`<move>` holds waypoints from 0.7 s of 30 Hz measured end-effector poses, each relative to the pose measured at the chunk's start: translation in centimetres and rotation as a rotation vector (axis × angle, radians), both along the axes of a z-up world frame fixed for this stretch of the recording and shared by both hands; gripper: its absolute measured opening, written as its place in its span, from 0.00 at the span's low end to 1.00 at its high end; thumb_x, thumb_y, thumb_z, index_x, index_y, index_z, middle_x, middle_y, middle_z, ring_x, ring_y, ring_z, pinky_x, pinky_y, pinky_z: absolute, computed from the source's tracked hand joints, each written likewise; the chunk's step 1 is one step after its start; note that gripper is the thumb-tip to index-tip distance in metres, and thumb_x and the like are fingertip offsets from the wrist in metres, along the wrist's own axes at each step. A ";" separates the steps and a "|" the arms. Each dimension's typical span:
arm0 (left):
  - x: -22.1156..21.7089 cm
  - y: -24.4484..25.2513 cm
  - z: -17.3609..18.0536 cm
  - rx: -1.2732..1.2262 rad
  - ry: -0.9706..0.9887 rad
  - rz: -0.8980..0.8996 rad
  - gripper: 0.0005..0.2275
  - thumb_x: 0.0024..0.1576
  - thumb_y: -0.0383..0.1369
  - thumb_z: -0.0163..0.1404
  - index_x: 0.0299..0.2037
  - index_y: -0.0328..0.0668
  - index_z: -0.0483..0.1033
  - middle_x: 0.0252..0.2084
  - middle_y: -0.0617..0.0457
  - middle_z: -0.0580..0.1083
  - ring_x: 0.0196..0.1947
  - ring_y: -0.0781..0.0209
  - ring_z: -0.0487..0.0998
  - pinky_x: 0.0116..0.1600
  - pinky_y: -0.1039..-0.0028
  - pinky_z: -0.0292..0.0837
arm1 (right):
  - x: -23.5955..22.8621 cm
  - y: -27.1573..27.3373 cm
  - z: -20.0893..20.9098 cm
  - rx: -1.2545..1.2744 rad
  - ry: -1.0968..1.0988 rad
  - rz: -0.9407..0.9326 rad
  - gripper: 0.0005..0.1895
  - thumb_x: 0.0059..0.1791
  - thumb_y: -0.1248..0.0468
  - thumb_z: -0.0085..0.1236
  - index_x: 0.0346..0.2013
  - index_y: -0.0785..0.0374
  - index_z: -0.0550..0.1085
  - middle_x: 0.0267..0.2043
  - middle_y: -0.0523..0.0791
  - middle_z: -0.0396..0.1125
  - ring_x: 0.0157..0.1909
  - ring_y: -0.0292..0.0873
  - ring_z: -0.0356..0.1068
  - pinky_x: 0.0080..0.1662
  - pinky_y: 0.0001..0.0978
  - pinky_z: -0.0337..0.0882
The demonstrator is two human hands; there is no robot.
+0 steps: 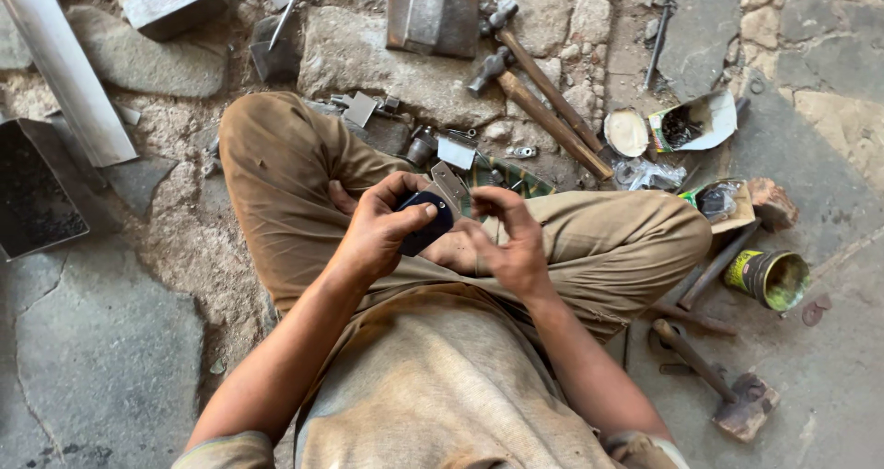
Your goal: The person sits on the floor and uses a hand screwdriver to tighten screws into small metal brackets. They repeatedly pick up brackets, insert screws, and turn the screwdriver to secure the fasteners.
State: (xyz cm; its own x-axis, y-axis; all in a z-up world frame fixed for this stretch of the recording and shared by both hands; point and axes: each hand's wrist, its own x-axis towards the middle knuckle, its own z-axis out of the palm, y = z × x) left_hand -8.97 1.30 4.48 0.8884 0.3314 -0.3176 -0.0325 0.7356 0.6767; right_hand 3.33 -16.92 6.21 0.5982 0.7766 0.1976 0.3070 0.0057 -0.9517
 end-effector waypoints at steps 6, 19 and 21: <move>0.5 -0.9 -0.5 -0.120 0.023 -0.002 0.09 0.55 0.24 0.56 0.44 0.33 0.73 0.38 0.52 0.77 0.37 0.67 0.77 0.44 0.77 0.74 | -2.2 -0.5 -0.4 0.102 0.787 -0.101 0.23 0.52 0.73 0.59 0.62 0.62 0.69 0.49 0.48 0.73 0.50 0.41 0.74 0.51 0.37 0.78; 1.5 -1.8 -0.8 0.061 0.119 0.054 0.08 0.55 0.23 0.55 0.44 0.32 0.75 0.38 0.54 0.76 0.38 0.69 0.75 0.46 0.79 0.73 | -2.7 0.4 -1.2 0.176 1.000 -0.380 0.09 0.52 0.71 0.65 0.47 0.66 0.81 0.38 0.46 0.75 0.37 0.37 0.71 0.39 0.27 0.72; 1.6 -1.8 -0.8 0.066 0.138 0.045 0.08 0.56 0.23 0.55 0.44 0.32 0.76 0.38 0.53 0.77 0.37 0.69 0.76 0.45 0.78 0.73 | -2.7 0.3 -1.4 0.185 1.061 -0.385 0.09 0.51 0.71 0.65 0.47 0.67 0.81 0.38 0.46 0.75 0.36 0.37 0.70 0.39 0.27 0.71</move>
